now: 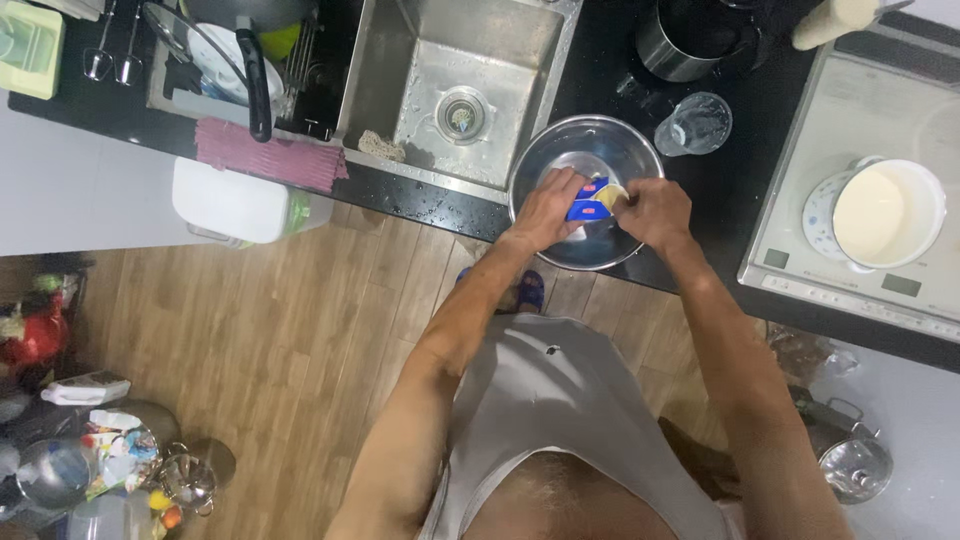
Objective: The person writes notes in a notebook, retrieves a small blue carton from a freezer, and places it in a metal bowl filled with water from the sink. They open the carton and place it back in the water bath, then turn on an induction cooktop where a pot of liquid is already sitting.
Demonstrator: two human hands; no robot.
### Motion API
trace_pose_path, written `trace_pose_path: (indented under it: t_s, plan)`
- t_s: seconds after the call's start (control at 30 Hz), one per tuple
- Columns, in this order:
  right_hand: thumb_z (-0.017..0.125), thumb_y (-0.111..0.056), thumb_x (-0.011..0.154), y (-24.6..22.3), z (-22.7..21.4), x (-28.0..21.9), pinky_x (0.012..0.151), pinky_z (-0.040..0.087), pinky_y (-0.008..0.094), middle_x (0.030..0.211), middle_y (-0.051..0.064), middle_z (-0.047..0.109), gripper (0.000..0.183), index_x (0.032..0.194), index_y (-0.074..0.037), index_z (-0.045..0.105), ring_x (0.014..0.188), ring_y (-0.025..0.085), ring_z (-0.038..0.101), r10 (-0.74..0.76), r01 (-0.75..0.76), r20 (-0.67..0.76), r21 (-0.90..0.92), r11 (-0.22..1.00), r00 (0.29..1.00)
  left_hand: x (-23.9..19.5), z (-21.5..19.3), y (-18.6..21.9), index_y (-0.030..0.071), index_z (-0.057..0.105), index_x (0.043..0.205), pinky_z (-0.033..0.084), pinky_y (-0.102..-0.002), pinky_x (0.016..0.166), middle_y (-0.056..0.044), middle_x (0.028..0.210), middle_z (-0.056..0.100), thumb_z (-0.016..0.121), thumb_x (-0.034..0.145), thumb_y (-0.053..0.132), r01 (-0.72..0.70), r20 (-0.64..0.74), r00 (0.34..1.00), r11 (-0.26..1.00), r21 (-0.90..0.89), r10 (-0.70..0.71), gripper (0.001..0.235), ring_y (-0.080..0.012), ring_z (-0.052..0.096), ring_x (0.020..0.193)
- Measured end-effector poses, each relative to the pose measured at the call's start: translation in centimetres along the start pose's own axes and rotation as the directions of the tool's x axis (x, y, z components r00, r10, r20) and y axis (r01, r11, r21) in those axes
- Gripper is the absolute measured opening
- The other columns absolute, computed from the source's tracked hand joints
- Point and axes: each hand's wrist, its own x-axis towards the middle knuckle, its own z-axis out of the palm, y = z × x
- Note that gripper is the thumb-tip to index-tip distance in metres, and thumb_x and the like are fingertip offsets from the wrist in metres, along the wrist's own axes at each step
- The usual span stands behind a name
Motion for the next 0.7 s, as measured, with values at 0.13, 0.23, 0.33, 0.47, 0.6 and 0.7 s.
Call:
trace_pose_path:
  t_s: [0.13, 0.23, 0.33, 0.47, 0.6, 0.7]
  plan:
    - [0.073, -0.030, 0.085, -0.3, -0.3, -0.3, 0.073, 0.057, 0.042, 0.080, 0.014, 0.073, 0.022, 0.084, -0.009, 0.077, 0.077, 0.033, 0.072, 0.068, -0.075, 0.060, 0.136, 0.988, 0.996, 0.0, -0.4, 0.0, 0.007, 0.057, 0.122, 0.049, -0.044, 0.101, -0.013, 0.121, 0.058, 0.089, 0.067, 0.008, -0.021, -0.030, 0.999, 1.000, 0.019, 0.021, 0.064, -0.0372, 0.055, 0.118]
    - [0.073, -0.031, 0.086, -0.6, -0.9, -0.3, 0.072, 0.056, 0.042, 0.080, 0.012, 0.073, 0.023, 0.086, -0.007, 0.075, 0.076, 0.031, 0.073, 0.100, -0.124, 0.123, 0.204, 0.971, 0.987, 0.0, -0.7, 0.2, 0.006, 0.057, 0.122, 0.049, -0.044, 0.100, -0.014, 0.121, 0.058, 0.089, 0.064, 0.007, 0.005, -0.024, 1.000, 1.000, 0.015, -0.005, 0.066, -0.0381, 0.055, 0.119]
    - [0.078, -0.032, 0.084, -1.1, -1.5, -0.6, 0.076, 0.057, 0.041, 0.085, 0.011, 0.074, 0.028, 0.095, -0.007, 0.073, 0.081, 0.029, 0.074, 0.075, -0.114, 0.182, 0.220, 0.969, 0.981, 0.2, -0.9, 0.6, 0.006, 0.056, 0.125, 0.048, -0.044, 0.103, -0.014, 0.123, 0.057, 0.087, 0.066, 0.004, 0.002, -0.045, 0.999, 1.000, 0.027, -0.001, 0.067, -0.0383, 0.055, 0.119]
    - [0.090, -0.030, 0.068, -2.0, -2.3, -1.0, 0.090, 0.053, 0.042, 0.114, 0.017, 0.068, 0.069, 0.127, -0.009, 0.062, 0.106, 0.033, 0.067, -0.079, 0.052, 0.159, 0.166, 0.985, 0.984, 0.7, -0.9, 0.5, 0.005, 0.053, 0.129, 0.047, -0.045, 0.105, -0.018, 0.124, 0.056, 0.085, 0.062, 0.002, -0.029, -0.050, 0.998, 0.999, 0.034, 0.031, 0.074, -0.0407, 0.054, 0.120]
    - [0.092, -0.023, 0.066, -3.1, -2.1, -0.9, 0.101, 0.047, 0.043, 0.135, 0.015, 0.058, 0.090, 0.146, -0.014, 0.050, 0.126, 0.035, 0.057, -0.078, 0.052, 0.205, 0.127, 0.991, 0.976, 0.6, -0.6, 0.0, 0.005, 0.051, 0.129, 0.045, -0.047, 0.106, -0.019, 0.125, 0.059, 0.087, 0.061, 0.003, 0.011, -0.001, 1.000, 1.000, 0.021, -0.011, 0.078, -0.0418, 0.053, 0.124]
    - [0.092, -0.020, 0.064, -3.3, -1.7, -0.2, 0.102, 0.048, 0.043, 0.134, 0.015, 0.060, 0.087, 0.141, -0.009, 0.053, 0.123, 0.034, 0.061, -0.155, 0.123, 0.118, 0.245, 0.962, 0.981, 0.2, -0.1, -0.5, 0.006, 0.050, 0.133, 0.046, -0.046, 0.107, -0.019, 0.125, 0.060, 0.087, 0.064, 0.002, 0.004, -0.014, 1.000, 0.999, 0.033, -0.003, 0.078, -0.0409, 0.054, 0.125]
